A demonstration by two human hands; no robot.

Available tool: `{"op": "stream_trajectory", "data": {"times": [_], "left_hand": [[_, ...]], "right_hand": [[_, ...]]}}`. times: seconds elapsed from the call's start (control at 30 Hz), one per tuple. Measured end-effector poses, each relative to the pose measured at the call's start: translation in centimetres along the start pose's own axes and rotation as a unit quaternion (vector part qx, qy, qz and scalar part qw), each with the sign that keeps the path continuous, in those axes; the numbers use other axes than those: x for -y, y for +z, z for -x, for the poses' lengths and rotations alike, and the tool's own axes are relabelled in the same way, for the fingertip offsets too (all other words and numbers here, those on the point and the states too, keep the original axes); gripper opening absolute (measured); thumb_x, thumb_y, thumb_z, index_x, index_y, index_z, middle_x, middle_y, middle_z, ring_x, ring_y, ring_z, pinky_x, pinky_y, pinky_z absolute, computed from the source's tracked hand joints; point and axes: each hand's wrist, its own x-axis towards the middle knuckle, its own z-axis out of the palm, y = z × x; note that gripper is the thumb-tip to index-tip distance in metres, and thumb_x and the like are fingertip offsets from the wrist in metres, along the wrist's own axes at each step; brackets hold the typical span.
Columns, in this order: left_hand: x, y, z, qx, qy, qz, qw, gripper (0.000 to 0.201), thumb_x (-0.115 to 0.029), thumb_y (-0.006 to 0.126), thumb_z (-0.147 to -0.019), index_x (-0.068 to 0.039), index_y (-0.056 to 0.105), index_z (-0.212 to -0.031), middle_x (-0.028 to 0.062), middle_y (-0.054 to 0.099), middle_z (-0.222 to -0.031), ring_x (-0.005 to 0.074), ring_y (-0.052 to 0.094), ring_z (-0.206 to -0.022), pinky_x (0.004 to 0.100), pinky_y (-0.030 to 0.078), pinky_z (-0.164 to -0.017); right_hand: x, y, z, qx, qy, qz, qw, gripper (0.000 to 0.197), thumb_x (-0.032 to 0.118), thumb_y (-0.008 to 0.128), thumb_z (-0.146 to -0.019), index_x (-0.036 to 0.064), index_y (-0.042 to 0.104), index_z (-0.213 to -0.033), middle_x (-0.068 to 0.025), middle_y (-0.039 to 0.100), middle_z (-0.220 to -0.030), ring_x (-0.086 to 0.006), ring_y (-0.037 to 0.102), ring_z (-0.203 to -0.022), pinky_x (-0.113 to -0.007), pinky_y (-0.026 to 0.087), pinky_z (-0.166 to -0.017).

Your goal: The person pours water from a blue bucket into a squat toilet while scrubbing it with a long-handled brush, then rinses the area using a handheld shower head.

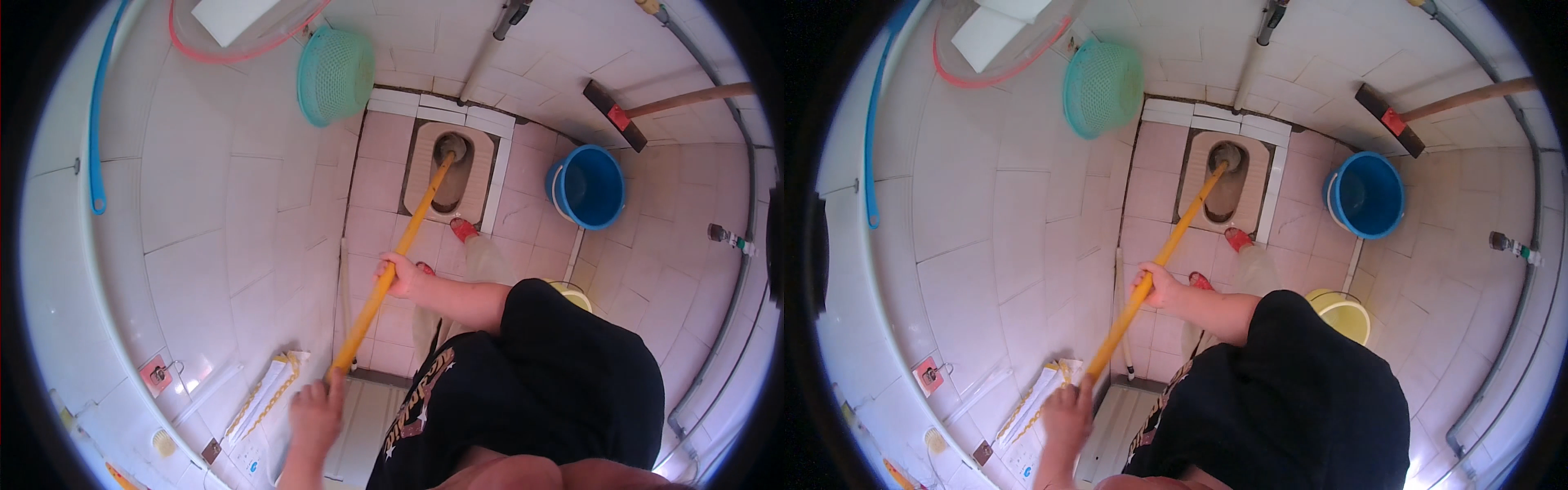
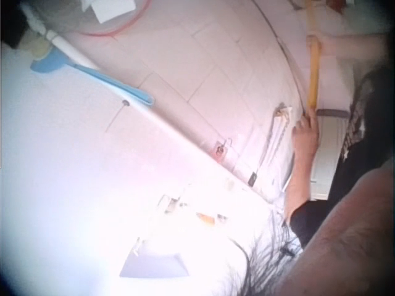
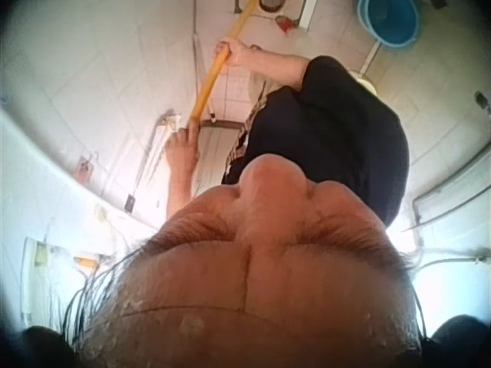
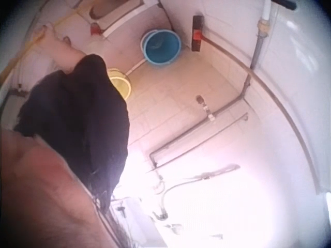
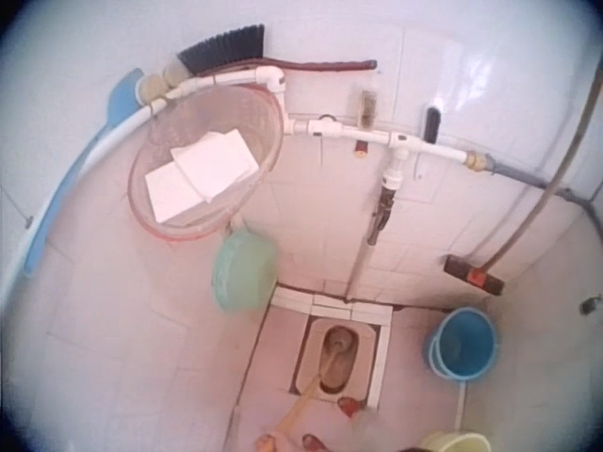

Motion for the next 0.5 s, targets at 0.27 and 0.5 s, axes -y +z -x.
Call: {"op": "stream_trajectory", "data": {"times": [0.27,0.5], "left_hand": [[-4.0,-1.8,-9.4,-0.29,0.008,0.27,0.918,0.028,-0.005,0.061,-0.066,-0.004,0.056,-0.093,0.0114,0.056,-0.096,0.0275,0.056,-0.081,0.0348,0.047,-0.063],[-11.2,-1.4,-16.8,-0.267,0.048,0.394,0.878,0.026,-0.006,0.066,-0.064,-0.006,0.058,-0.089,0.0094,0.059,-0.088,0.0269,0.057,-0.08,0.0335,0.048,-0.068]], "right_hand": [[6.2,-4.2,-3.3,-0.041,-0.017,-0.112,0.993,0.014,0.01,0.051,-0.076,0.0071,0.042,-0.066,-0.0065,0.045,-0.057,-0.0245,0.047,-0.053,-0.041,0.043,-0.052],[16.9,-5.3,-2.7,-0.132,-0.091,0.207,0.965,0.012,0.012,0.051,-0.076,0.0056,0.045,-0.068,-0.009,0.048,-0.054,-0.0258,0.048,-0.047,-0.04,0.044,-0.046]]}}
